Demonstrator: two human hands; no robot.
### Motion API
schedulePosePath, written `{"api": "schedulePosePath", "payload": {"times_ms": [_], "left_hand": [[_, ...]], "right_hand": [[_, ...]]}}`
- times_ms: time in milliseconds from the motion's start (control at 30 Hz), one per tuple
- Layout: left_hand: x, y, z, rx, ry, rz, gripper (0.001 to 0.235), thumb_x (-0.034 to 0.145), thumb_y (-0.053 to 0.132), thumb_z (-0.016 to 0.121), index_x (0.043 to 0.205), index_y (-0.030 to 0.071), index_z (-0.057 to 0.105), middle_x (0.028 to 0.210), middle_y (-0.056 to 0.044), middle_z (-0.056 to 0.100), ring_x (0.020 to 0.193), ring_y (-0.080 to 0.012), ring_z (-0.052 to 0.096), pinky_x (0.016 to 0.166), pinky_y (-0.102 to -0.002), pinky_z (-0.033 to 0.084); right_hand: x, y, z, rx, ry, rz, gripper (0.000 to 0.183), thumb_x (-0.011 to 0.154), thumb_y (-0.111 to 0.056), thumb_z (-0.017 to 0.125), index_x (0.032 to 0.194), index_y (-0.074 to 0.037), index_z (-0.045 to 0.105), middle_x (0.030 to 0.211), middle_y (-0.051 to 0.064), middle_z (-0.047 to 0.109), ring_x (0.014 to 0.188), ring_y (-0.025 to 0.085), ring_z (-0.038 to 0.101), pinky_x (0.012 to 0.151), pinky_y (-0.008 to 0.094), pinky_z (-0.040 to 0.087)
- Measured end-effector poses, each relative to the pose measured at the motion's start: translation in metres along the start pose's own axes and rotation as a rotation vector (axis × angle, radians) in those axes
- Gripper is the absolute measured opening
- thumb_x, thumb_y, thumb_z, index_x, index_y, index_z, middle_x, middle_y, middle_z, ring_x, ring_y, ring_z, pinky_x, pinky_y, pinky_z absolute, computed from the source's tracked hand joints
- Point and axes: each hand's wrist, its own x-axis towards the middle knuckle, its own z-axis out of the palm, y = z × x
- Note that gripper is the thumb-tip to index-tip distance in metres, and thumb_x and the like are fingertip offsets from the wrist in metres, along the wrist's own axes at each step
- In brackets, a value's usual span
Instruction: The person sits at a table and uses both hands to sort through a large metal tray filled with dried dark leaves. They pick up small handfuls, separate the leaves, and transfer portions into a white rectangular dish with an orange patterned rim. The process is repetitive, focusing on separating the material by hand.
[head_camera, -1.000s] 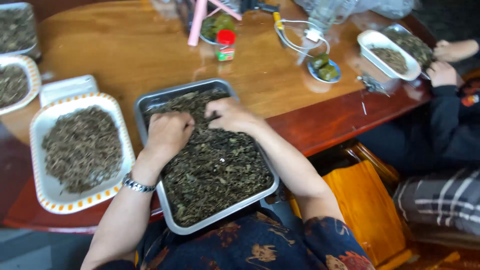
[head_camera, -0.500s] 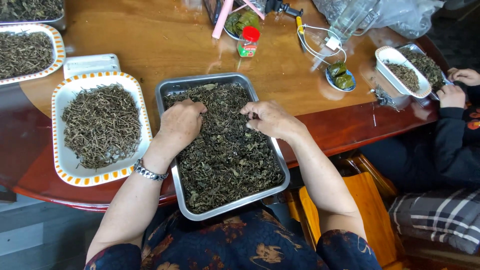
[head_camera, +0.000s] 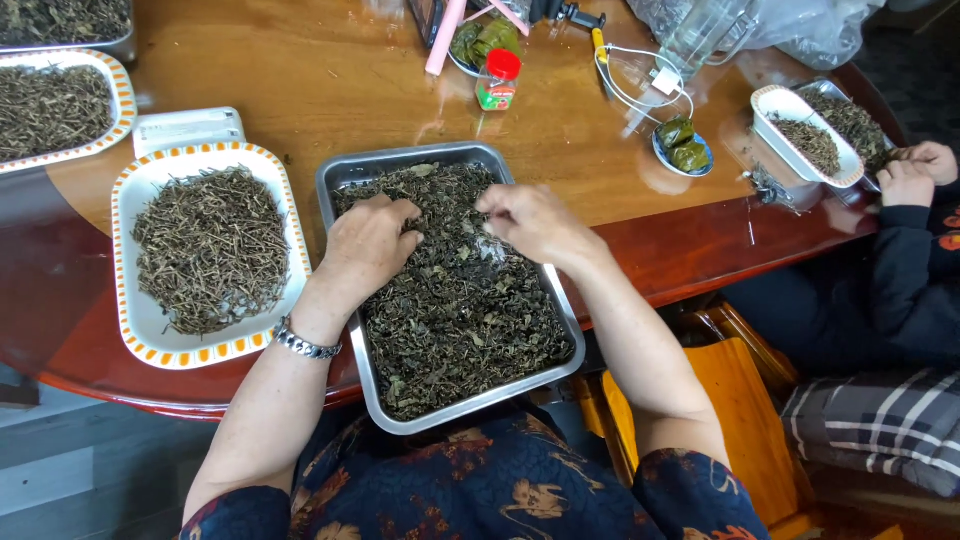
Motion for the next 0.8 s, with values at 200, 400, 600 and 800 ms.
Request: {"api": "schedulePosePath", "payload": {"times_ms": [200, 400, 600, 800], "left_hand": [[-0.027, 0.011, -0.031, 0.019, -0.088, -0.031, 0.024, 0.087, 0.02, 0.076, 0.11, 0.015, 0.077, 0.089, -0.011, 0.075, 0.088, -0.033, 0.074, 0.076, -0.045, 0.06], [-0.036, 0.016, -0.027, -0.159, 0.01, -0.016, 0.02, 0.09, 0.017, 0.074, 0.108, 0.013, 0.078, 0.088, -0.012, 0.076, 0.089, -0.0358, 0.074, 0.076, -0.049, 0.06], [-0.028, -0.005, 0.009, -0.161, 0.175, 0.013, 0.013, 0.09, 0.024, 0.073, 0.102, 0.024, 0.077, 0.086, -0.003, 0.073, 0.088, -0.0304, 0.072, 0.073, -0.046, 0.06], [-0.032, -0.012, 0.012, -0.144, 0.209, -0.017, 0.012, 0.09, 0.028, 0.072, 0.101, 0.027, 0.076, 0.086, -0.002, 0.073, 0.091, -0.0294, 0.072, 0.074, -0.047, 0.06]], "right_hand": [[-0.037, 0.022, -0.016, -0.241, 0.01, 0.114, 0.018, 0.094, -0.008, 0.061, 0.1, -0.012, 0.078, 0.098, 0.016, 0.078, 0.097, 0.038, 0.074, 0.087, 0.048, 0.057], [-0.011, 0.071, 0.03, -0.354, 0.117, -0.001, 0.01, 0.088, -0.014, 0.068, 0.088, -0.017, 0.078, 0.089, 0.015, 0.077, 0.088, 0.038, 0.074, 0.076, 0.048, 0.059], [0.04, 0.094, 0.072, -0.621, 0.071, 0.099, 0.016, 0.086, -0.01, 0.063, 0.087, -0.016, 0.077, 0.084, 0.012, 0.076, 0.076, 0.029, 0.075, 0.07, 0.044, 0.064], [0.041, 0.075, 0.087, -0.87, 0.212, -0.093, 0.014, 0.085, -0.011, 0.063, 0.091, -0.014, 0.074, 0.082, 0.004, 0.072, 0.068, 0.025, 0.075, 0.054, 0.048, 0.061]]}}
